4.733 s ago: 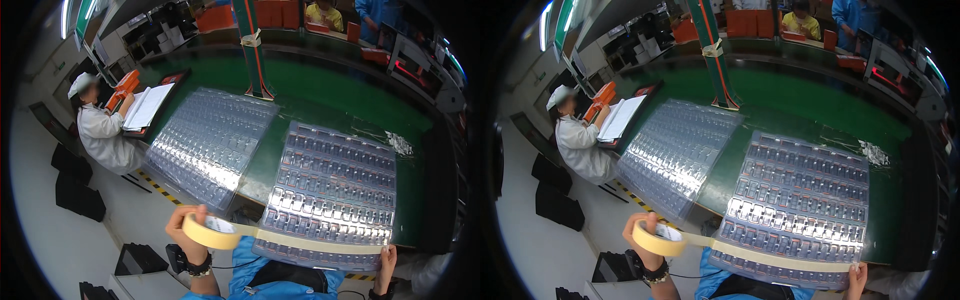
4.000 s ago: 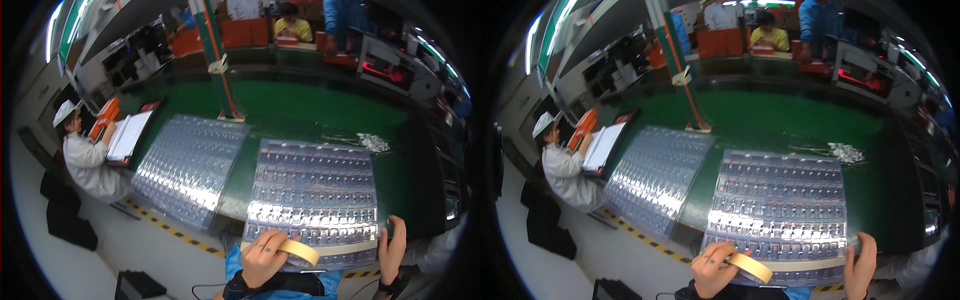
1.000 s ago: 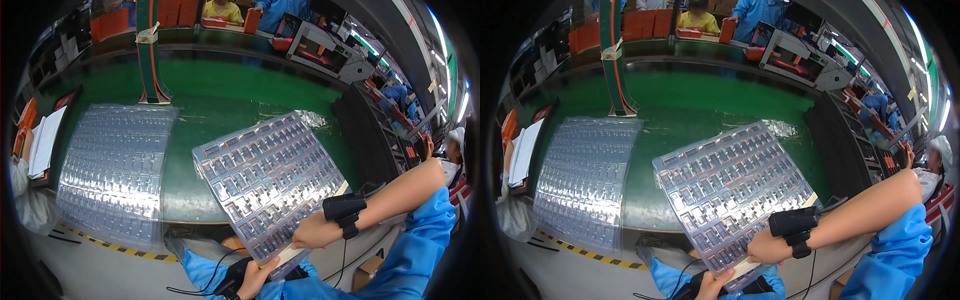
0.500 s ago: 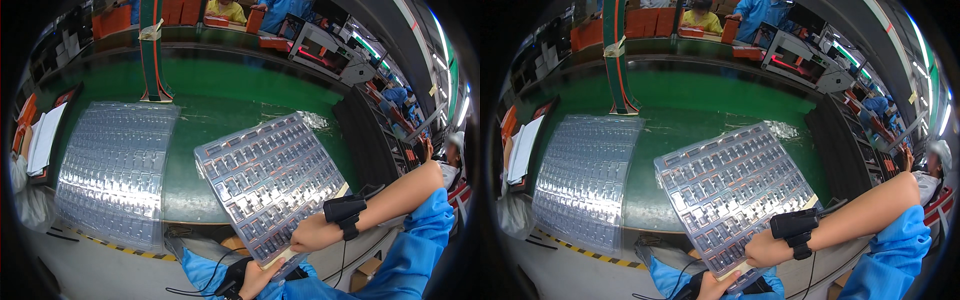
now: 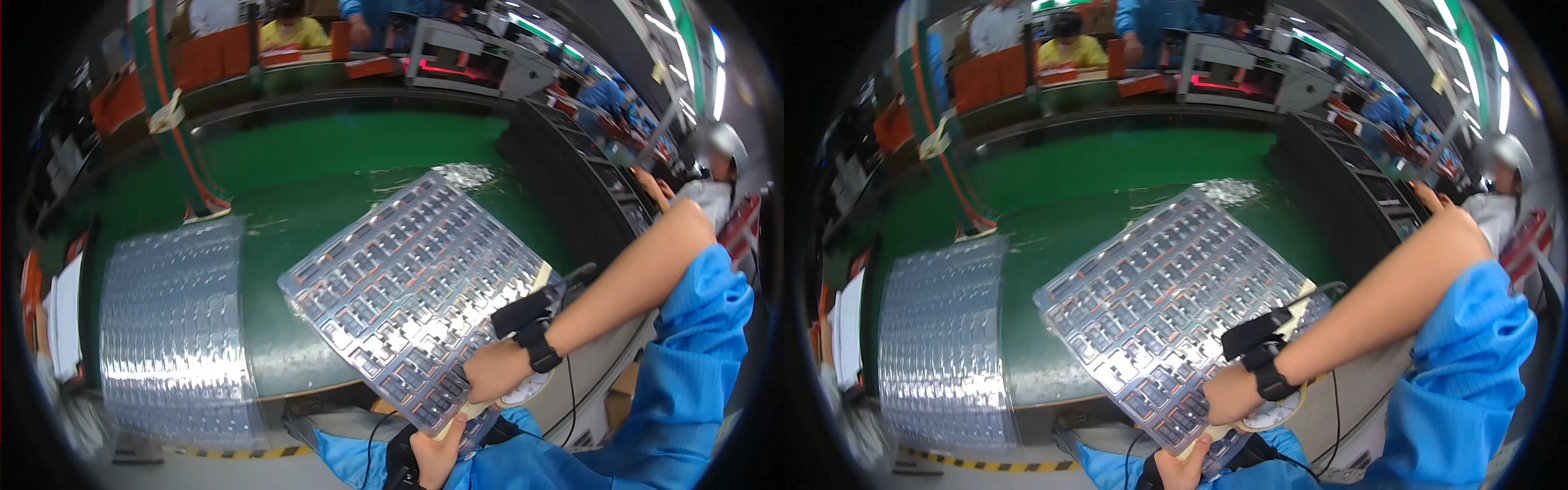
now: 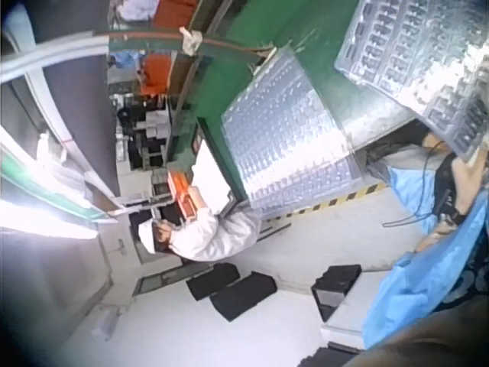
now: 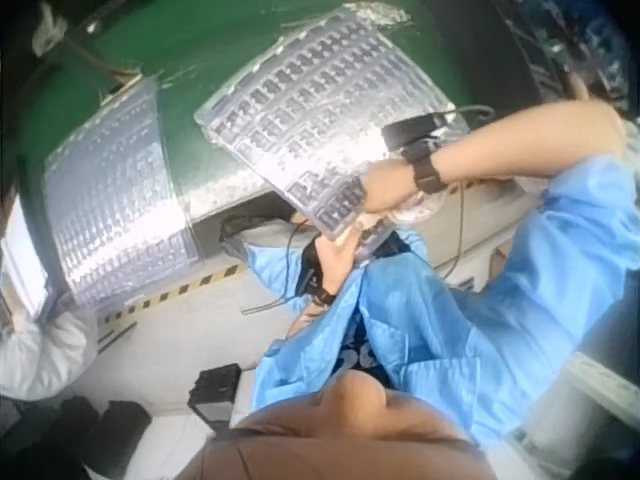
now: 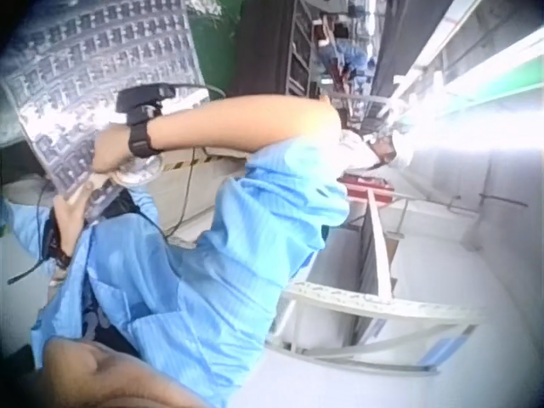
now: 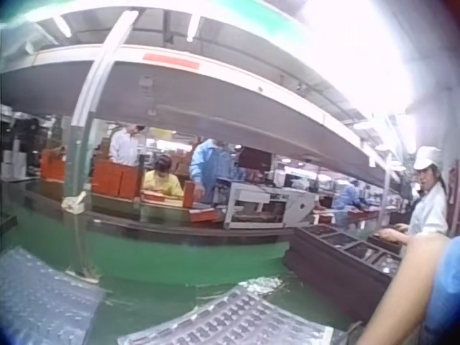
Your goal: Applying adhesive tape to plastic trays of electronic components and labeling them.
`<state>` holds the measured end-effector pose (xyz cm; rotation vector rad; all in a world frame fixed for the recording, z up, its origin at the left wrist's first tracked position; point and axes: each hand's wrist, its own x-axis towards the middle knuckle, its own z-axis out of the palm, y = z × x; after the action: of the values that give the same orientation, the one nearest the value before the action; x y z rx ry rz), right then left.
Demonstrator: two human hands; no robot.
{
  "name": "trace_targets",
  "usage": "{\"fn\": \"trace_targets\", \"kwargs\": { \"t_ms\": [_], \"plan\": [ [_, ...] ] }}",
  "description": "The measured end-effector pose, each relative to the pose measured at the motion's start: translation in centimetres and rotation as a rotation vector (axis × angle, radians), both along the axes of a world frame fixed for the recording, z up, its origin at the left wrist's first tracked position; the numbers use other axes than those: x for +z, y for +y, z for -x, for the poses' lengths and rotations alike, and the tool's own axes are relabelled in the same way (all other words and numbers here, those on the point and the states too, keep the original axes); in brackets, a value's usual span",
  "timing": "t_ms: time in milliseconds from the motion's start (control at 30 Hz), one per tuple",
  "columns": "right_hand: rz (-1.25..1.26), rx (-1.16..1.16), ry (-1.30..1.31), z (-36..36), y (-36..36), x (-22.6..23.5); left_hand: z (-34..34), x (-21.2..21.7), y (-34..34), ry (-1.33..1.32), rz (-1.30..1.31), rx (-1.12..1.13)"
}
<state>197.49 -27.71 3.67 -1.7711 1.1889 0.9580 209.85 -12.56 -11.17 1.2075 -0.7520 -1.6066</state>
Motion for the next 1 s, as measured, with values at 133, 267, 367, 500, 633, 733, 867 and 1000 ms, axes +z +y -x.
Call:
{"fn": "trace_targets", "kwargs": {
  "t_ms": [133, 267, 367, 500, 633, 733, 867, 1000],
  "plan": [
    [0.033, 0.344, 0.043, -0.3, -0.4, -3.3, 0.0, -0.3, 0.0, 0.002, -0.013, 0.013],
    [-0.578, -0.08, -0.032, 3.0, -2.8, -14.9, 0.0, 0.8, -0.3, -0.068, 0.019, -0.059],
    [-0.667, 0.245, 0.193, 1.0, -3.2, -16.4, 0.2, 1.7, -0.3, -0.016, -0.009, -0.016],
    [-0.74, 0.501, 0.246, -0.3, -3.4, -16.1, 0.0, 3.8, -0.5, 0.002, -0.017, -0.064],
    [-0.648, 0.465, 0.163, 0.8, -3.4, -14.8, 0.5, 3.1, -0.3, 0.056, 0.019, -0.019],
    [-0.603, 0.612, 0.119, 1.1, -2.8, -14.0, 1.0, 0.5, -0.4, -0.082, 0.232, -0.007],
    [0.109, 0.963, 0.069, 1.3, 2.1, -6.6, 1.5, -0.5, -0.3, -0.1, 0.239, 0.065],
    [0.163, 0.31, 0.107, 0.4, 2.2, 1.3, 1.7, 0.9, -0.4, -0.11, 0.158, 0.059]
  ]
}}
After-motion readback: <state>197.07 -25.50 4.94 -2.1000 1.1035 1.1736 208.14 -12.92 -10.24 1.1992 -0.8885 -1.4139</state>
